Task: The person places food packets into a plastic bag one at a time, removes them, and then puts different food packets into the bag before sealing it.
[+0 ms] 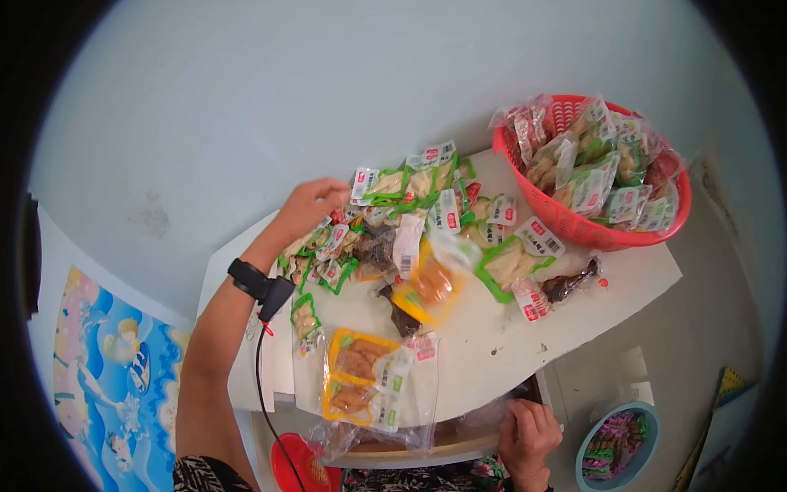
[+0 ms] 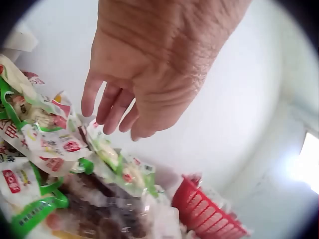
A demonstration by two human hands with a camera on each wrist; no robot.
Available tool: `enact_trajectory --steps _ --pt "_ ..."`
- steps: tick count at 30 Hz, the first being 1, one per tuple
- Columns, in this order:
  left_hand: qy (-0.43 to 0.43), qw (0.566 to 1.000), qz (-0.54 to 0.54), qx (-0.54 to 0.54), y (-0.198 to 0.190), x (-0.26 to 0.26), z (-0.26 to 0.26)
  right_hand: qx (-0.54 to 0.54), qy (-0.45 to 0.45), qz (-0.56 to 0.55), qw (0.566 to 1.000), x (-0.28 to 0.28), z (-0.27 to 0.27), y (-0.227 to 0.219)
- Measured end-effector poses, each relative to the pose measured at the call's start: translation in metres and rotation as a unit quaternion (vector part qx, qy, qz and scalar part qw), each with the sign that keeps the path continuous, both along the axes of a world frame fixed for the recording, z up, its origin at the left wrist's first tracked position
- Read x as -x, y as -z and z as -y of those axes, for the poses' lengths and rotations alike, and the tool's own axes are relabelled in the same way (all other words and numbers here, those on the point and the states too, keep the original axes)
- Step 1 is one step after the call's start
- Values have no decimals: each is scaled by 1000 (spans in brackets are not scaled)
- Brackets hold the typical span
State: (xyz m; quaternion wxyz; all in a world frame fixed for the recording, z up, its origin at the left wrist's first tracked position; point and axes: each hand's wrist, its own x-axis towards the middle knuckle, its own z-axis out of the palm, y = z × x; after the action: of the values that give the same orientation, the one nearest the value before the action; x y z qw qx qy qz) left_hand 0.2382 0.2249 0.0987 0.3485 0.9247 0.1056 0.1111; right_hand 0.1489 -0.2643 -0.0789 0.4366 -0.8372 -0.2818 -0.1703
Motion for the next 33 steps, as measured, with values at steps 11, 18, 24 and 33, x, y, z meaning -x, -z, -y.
enact_trajectory --steps 11,18,24,33 --pt "-42 934 -213 -285 42 -26 -17 28 20 7 999 -2 -2 4" --pt "-10 931 -174 -321 59 -25 -28 27 30 5 999 -2 -3 4" --pt "-44 876 -120 -465 71 -25 -3 28 27 6 999 -1 -2 2" --pt "-30 940 -74 -332 26 2 7 9 24 15 1000 0 -3 3"
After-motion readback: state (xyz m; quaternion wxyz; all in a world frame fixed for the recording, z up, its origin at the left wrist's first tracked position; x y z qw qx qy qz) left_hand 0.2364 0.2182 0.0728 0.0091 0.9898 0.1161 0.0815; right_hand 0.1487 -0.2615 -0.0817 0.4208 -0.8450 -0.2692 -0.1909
